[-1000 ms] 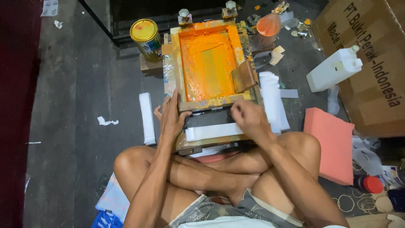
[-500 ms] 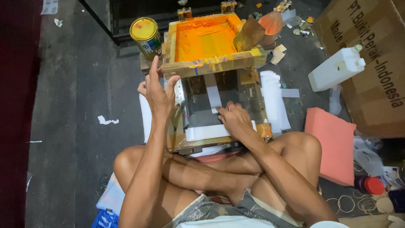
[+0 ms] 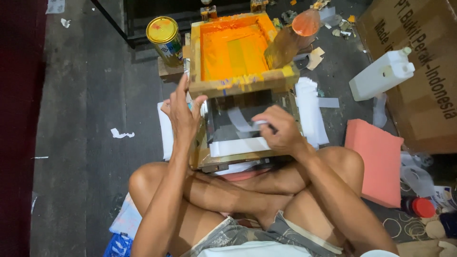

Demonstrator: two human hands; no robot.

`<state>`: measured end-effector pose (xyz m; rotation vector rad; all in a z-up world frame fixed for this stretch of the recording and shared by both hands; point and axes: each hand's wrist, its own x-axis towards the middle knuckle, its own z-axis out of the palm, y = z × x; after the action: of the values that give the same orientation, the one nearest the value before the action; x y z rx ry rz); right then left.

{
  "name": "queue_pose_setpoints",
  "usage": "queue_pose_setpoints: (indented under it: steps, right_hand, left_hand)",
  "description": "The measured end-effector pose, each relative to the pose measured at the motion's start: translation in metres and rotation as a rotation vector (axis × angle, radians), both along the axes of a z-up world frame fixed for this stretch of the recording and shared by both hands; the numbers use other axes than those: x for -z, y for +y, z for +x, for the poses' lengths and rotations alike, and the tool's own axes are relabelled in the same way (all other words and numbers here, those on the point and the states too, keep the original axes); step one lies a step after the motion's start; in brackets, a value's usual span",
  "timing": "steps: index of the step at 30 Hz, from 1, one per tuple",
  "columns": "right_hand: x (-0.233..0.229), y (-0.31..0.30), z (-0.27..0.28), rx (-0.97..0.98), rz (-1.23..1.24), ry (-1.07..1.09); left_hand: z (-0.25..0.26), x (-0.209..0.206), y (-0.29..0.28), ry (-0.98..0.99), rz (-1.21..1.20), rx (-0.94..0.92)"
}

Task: The person sits on the floor and places a white rectangular sheet onto a wooden screen printing frame. They then use a squeegee to spread orange ink across the screen, repeatedly rolling it back and forth to ensure even coverage.

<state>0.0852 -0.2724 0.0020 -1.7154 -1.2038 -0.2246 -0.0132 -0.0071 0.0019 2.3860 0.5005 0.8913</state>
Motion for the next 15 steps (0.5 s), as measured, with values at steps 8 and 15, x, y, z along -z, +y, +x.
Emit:
queue_pose_setpoints:
  steps: [8,15]
  right_hand:
    - [-0.055,-0.007,0.025,0.147,0.165,0.049]
    - [-0.071,0.029,0.037,0.091,0.267,-0.066]
  left_hand:
    - [-0.026,0.062,-0.012,0.128,-0.003,0.044]
    - [-0.032,0.09,-0.019,0.2,0.039,0.047]
